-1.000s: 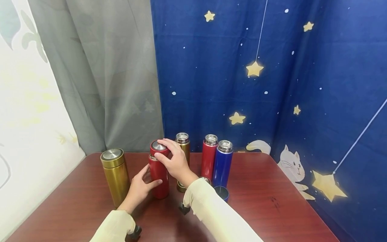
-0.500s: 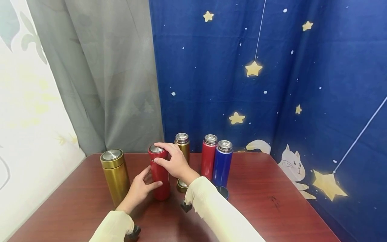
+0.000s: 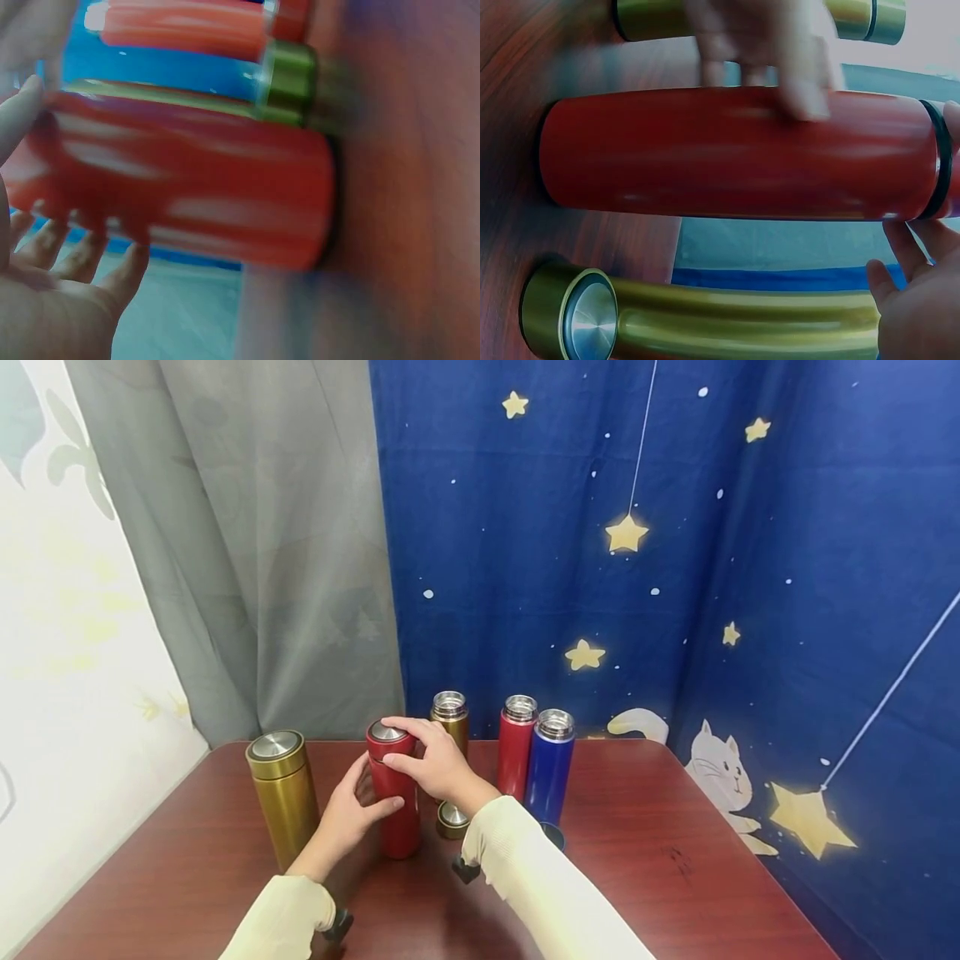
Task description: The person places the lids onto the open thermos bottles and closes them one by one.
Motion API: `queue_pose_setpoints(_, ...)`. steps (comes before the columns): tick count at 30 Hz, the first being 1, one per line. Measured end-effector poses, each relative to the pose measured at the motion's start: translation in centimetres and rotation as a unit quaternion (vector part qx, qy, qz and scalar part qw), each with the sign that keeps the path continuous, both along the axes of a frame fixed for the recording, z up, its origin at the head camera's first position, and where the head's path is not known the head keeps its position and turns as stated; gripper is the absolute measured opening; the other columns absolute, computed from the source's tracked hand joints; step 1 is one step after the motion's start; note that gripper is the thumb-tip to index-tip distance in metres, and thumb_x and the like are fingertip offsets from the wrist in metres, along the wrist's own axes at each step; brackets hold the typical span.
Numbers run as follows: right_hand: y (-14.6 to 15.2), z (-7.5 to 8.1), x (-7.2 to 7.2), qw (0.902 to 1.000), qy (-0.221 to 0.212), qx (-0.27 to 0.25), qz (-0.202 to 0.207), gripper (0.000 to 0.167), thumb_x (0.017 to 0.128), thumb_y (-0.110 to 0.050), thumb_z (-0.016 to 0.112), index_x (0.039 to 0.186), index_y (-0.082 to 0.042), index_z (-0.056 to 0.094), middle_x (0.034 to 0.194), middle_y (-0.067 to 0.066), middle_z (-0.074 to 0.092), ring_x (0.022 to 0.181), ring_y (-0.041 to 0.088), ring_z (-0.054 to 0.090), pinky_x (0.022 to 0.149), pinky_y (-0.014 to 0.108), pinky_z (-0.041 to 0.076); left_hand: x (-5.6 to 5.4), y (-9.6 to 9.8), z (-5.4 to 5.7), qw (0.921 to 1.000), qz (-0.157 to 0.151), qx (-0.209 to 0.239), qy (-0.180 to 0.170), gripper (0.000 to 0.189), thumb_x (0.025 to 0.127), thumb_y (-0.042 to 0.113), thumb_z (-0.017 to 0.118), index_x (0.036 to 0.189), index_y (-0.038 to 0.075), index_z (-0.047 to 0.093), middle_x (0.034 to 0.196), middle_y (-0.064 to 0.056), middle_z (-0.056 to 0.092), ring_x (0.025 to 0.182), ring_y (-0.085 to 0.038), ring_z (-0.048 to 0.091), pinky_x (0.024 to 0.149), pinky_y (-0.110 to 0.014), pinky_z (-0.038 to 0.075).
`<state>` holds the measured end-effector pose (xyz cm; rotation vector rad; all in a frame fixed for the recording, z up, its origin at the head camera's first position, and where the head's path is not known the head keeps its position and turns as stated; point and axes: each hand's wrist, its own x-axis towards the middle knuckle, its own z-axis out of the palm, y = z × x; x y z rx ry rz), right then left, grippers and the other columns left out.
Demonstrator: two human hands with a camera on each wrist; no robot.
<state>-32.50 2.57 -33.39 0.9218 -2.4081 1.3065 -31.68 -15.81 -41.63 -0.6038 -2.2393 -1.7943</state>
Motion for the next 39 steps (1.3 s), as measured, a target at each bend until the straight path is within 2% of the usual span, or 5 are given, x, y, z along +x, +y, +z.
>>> queue_pose_setpoints(12, -0.4, -0.3, 0.1, 0.9959, 0.059, -0.005, -0.068, 0.05, 0.083, -0.037, 0.074, 0.131, -0.027, 0.062, 0.123, -0.003, 0.063, 0.118, 0.016, 0.047, 0.093, 0.034, 0.046, -0.4, 0.9, 1.3, 0.9989, 0.013, 0.028, 0.035, 0.079, 0.083, 0.01, 0.078, 0.149, 0.005, 0.035, 0.139, -0.018, 0.052, 0.121, -0.034, 0.056, 0.092, -0.031, 0.05)
queue_pose_setpoints(21, -1.5, -0.9, 0.2, 0.9785, 0.143, 0.006, -0.148, 0.05, 0.077, -0.043, 0.08, 0.123, -0.027, 0.067, 0.103, -0.002, 0.062, 0.102, 0.014, 0.051, 0.086, 0.033, 0.042, -0.3, 0.9, 1.3, 0.999, 0.027, 0.025, 0.026, 0.082, 0.081, 0.01, 0.08, 0.149, 0.005, 0.035, 0.139, -0.019, 0.051, 0.121, -0.035, 0.055, 0.094, -0.039, 0.048)
queue_pose_setpoints(29, -2.5, -1.5, 0.7, 0.968, 0.145, -0.002, -0.205, 0.056, 0.073, -0.049, 0.082, 0.12, -0.026, 0.062, 0.105, 0.0, 0.057, 0.101, 0.017, 0.049, 0.079, 0.03, 0.044, -0.2, 0.7, 1.1, 0.999, 0.02, 0.031, 0.025, 0.084, 0.081, 0.005, 0.079, 0.15, 0.002, 0.032, 0.139, -0.022, 0.051, 0.12, -0.037, 0.055, 0.093, -0.038, 0.048)
queue_pose_setpoints(33, -2.3, -1.4, 0.7, 0.9823, 0.1, -0.016, -0.157, 0.061, 0.075, -0.044, 0.08, 0.126, -0.022, 0.053, 0.115, 0.001, 0.055, 0.11, 0.017, 0.046, 0.086, 0.031, 0.045, -0.2, 0.7, 1.2, 0.9991, 0.007, 0.037, 0.019, 0.084, 0.081, 0.005, 0.079, 0.15, 0.003, 0.032, 0.139, -0.021, 0.051, 0.121, -0.036, 0.055, 0.092, -0.038, 0.049)
queue_pose_setpoints(39, -1.3, -1.2, 0.3, 0.9958, -0.012, -0.091, -0.004, 0.077, 0.077, -0.014, 0.069, 0.146, -0.018, 0.034, 0.136, 0.008, 0.05, 0.121, 0.02, 0.048, 0.098, 0.034, 0.045, -0.3, 0.6, 1.1, 0.9993, 0.01, 0.027, 0.023, 0.084, 0.081, 0.007, 0.079, 0.15, 0.003, 0.032, 0.14, -0.02, 0.051, 0.122, -0.034, 0.055, 0.094, -0.039, 0.048)
